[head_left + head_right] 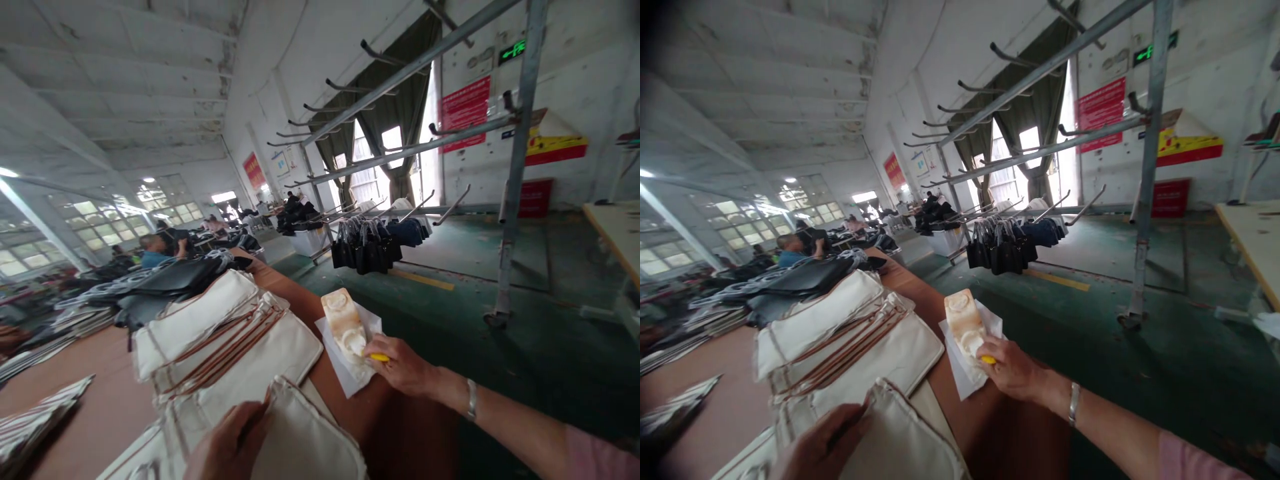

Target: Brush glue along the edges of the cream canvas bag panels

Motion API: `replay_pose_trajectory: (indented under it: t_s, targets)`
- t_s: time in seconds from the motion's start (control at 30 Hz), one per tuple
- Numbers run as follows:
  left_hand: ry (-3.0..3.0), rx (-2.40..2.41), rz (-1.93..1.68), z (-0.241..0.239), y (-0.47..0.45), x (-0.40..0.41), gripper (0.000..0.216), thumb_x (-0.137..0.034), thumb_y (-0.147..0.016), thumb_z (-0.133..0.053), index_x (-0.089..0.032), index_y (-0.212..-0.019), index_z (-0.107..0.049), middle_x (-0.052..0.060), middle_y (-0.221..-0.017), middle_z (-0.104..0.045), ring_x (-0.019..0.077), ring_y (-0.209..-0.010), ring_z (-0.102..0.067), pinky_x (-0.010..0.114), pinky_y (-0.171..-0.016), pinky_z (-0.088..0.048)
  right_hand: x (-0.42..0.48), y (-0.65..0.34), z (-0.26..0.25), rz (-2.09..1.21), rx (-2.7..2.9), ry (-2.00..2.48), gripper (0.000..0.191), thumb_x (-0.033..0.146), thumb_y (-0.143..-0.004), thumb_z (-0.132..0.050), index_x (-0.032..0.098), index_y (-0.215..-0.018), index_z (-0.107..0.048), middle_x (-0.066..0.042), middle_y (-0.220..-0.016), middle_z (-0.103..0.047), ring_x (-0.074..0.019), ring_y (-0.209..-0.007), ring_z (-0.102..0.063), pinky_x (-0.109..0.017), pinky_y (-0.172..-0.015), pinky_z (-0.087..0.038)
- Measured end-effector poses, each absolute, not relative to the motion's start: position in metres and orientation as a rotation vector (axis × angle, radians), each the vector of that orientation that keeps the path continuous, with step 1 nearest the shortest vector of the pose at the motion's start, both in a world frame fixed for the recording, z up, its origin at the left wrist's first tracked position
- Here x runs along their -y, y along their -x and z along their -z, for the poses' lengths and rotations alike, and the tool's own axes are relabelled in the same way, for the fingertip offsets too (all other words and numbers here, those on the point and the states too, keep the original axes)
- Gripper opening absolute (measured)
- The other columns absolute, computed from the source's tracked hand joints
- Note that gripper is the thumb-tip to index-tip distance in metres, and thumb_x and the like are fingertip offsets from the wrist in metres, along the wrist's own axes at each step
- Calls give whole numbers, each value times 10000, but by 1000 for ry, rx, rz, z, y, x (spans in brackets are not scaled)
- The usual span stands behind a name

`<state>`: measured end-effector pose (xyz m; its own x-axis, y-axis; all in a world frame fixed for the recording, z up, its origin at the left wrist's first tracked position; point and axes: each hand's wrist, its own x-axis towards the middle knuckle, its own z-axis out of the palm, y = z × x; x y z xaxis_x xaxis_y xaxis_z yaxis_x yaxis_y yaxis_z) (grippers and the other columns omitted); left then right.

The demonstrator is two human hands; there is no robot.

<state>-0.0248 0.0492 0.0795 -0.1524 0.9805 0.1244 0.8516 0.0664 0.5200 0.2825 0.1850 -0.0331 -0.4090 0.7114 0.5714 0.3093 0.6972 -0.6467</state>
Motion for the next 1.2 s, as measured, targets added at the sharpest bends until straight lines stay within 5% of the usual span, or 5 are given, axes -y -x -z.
replay_pose_trajectory:
  t_s: [0.23, 0.47, 0.7, 1.2]
  targets:
    - [-1439, -2022, -950, -57, 8, -33, 522, -645, -724, -617, -221, -1001, -739, -28, -542, -639, 140, -481, -545, 195, -393, -374, -183, -283, 37, -583, 1788, 888, 300, 402, -971, -470, 188, -877, -659, -60, -791, -670, -238, -729, -637, -324, -685, -483]
    - [-1411, -1922, -1032, -49, -9, -20, 559, -679, -682, -651, -213, -965, -773, 9, -611, -692, 153, -546, -587, 198, -436, -418, -135, -280, -17, -899, 1388, 873, 380, 551, -951, -507, 180, -924, -583, 25, -589, -520, -154, -476, -495, -257, -475, -405]
    - [-1313, -1816, -1109, -34, -28, -14, 529, -647, -680, -683, -204, -957, -764, 17, -687, -690, 150, -588, -584, 200, -451, -418, -79, -258, -65, -1037, 1474, 704, 311, 480, -950, -531, 194, -833, -565, 43, -556, -463, -139, -499, -459, -241, -489, -399]
    - [-1611, -1811, -1127, -22, -43, -1, 496, -672, -740, -628, -225, -893, -778, 27, -732, -640, 174, -705, -634, 210, -573, -504, -68, -259, -62, -899, 1608, 709, 277, 407, -958, -528, 187, -801, -590, -15, -668, -572, -157, -581, -545, -236, -537, -450]
